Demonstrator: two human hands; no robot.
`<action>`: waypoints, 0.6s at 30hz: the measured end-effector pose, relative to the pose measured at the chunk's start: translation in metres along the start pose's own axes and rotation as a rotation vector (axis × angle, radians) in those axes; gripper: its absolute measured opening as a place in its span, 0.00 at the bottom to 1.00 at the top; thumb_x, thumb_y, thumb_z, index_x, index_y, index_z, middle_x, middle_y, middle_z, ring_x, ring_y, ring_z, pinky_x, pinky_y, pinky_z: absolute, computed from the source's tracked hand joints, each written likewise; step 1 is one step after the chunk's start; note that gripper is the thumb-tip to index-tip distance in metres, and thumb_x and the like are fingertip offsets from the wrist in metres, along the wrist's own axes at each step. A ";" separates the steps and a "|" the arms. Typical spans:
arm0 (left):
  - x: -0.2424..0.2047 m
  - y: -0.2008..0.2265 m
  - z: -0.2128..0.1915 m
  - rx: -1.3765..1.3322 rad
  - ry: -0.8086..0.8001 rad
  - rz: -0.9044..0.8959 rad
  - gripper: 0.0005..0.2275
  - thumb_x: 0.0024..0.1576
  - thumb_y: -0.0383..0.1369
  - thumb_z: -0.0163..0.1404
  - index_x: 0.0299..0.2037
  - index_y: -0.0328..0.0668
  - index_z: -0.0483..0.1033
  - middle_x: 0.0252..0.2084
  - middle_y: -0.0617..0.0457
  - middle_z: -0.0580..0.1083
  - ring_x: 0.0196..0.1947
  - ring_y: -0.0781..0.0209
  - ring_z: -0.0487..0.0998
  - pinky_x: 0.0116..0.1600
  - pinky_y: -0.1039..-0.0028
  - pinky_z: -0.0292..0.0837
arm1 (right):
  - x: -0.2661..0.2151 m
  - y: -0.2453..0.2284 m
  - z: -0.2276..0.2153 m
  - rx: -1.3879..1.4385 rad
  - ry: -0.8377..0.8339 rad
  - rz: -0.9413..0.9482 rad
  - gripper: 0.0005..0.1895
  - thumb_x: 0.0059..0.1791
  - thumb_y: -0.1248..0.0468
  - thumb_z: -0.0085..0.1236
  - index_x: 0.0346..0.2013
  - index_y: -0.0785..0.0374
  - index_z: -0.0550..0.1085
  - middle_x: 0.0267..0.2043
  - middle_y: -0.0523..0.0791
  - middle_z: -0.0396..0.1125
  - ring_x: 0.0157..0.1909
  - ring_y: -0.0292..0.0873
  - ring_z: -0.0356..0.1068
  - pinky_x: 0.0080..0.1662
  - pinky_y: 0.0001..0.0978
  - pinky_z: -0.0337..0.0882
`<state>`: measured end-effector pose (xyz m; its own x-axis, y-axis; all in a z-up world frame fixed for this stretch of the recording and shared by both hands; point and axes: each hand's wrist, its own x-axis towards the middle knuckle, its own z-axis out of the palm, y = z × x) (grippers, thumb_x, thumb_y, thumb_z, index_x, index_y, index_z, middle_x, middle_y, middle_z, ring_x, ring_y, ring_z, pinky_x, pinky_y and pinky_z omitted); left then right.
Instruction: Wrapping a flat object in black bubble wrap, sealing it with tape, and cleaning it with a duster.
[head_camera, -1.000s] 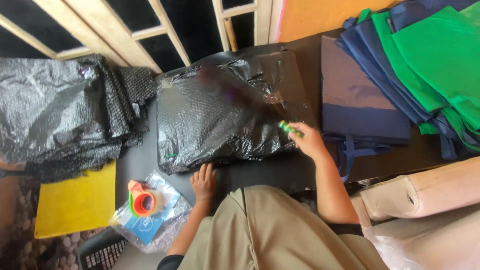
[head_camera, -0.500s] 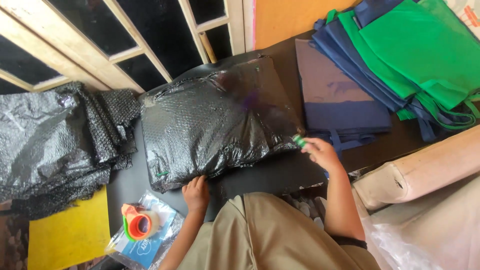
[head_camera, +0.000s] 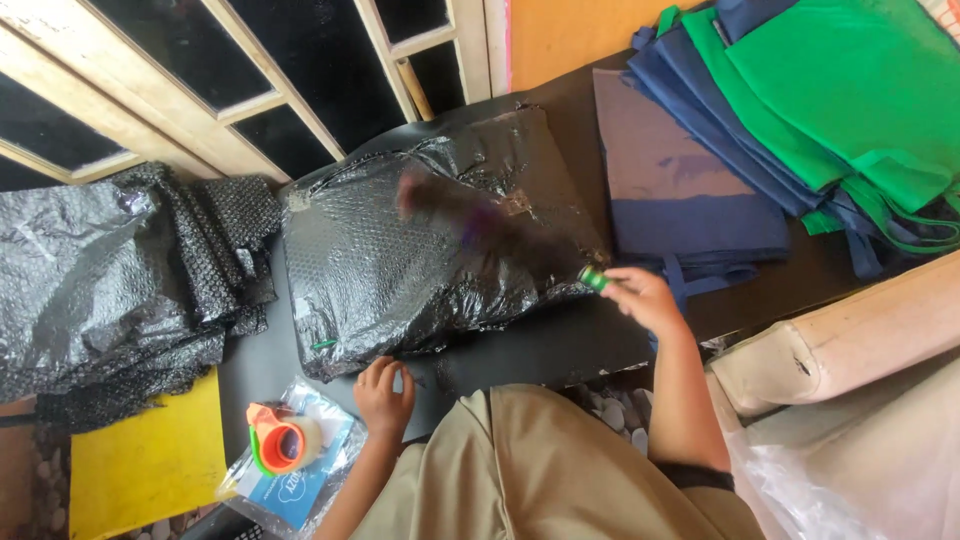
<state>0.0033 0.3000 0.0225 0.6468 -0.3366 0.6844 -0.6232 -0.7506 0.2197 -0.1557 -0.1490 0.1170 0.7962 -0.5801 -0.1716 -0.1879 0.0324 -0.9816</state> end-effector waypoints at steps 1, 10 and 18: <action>0.003 -0.001 -0.005 0.004 0.000 -0.001 0.05 0.49 0.31 0.60 0.34 0.53 0.79 0.41 0.59 0.77 0.39 0.57 0.78 0.41 0.71 0.67 | 0.015 0.022 -0.005 0.001 -0.003 0.000 0.19 0.48 0.70 0.62 0.53 0.71 0.76 0.35 0.55 0.75 0.18 0.37 0.63 0.25 0.27 0.66; 0.029 -0.093 0.004 0.129 0.235 -0.155 0.04 0.53 0.28 0.61 0.32 0.47 0.78 0.42 0.50 0.76 0.43 0.49 0.76 0.51 0.64 0.69 | 0.031 0.018 0.002 0.022 0.174 -0.087 0.16 0.52 0.67 0.59 0.55 0.66 0.73 0.36 0.55 0.74 0.17 0.39 0.64 0.23 0.28 0.65; 0.053 -0.117 -0.021 -0.279 -0.182 -0.852 0.31 0.64 0.46 0.54 0.61 0.14 0.67 0.55 0.14 0.69 0.61 0.19 0.68 0.66 0.42 0.61 | 0.072 0.074 -0.035 -0.112 0.198 -0.036 0.18 0.49 0.61 0.70 0.51 0.63 0.79 0.38 0.52 0.75 0.21 0.40 0.69 0.25 0.30 0.69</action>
<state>0.1013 0.3818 0.0477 0.9812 0.1659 0.0989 0.0282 -0.6298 0.7762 -0.1322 -0.2168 0.0346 0.6775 -0.7278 -0.1065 -0.2333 -0.0754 -0.9695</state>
